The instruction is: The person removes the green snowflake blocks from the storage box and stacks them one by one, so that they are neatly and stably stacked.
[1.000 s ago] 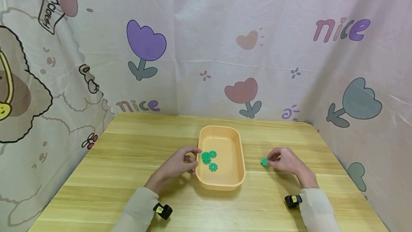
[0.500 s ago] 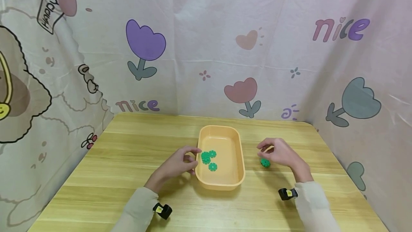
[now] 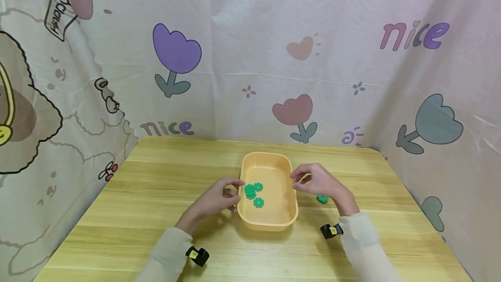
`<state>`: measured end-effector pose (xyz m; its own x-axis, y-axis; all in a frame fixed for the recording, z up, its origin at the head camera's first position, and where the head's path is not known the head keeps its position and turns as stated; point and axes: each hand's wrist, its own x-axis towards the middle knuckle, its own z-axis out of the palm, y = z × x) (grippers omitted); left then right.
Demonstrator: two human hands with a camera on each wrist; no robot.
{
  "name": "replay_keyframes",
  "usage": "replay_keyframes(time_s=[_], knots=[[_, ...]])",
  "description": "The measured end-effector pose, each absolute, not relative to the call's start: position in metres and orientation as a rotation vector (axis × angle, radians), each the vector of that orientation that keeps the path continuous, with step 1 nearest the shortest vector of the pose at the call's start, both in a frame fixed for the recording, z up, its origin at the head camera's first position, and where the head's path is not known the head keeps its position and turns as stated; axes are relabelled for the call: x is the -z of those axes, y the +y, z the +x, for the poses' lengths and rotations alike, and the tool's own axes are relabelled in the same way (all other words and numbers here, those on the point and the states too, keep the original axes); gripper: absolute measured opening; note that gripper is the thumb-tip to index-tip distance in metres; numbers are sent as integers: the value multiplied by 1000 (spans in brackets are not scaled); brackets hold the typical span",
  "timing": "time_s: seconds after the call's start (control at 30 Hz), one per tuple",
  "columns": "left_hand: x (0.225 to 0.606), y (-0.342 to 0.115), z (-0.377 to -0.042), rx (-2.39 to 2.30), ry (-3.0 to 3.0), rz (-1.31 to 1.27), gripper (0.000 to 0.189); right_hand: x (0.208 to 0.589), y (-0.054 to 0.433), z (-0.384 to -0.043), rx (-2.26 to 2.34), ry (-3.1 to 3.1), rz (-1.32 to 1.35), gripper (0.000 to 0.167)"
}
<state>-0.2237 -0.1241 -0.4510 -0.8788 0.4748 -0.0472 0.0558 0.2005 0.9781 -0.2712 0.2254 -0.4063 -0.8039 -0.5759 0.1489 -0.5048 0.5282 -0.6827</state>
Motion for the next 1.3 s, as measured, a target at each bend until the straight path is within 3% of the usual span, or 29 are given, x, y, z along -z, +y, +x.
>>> replay_keyframes(time_s=[1.3], knots=[[452, -124, -226, -1703, 2149, 508, 49, 440, 134, -270, 995, 2545, -1082, 23]])
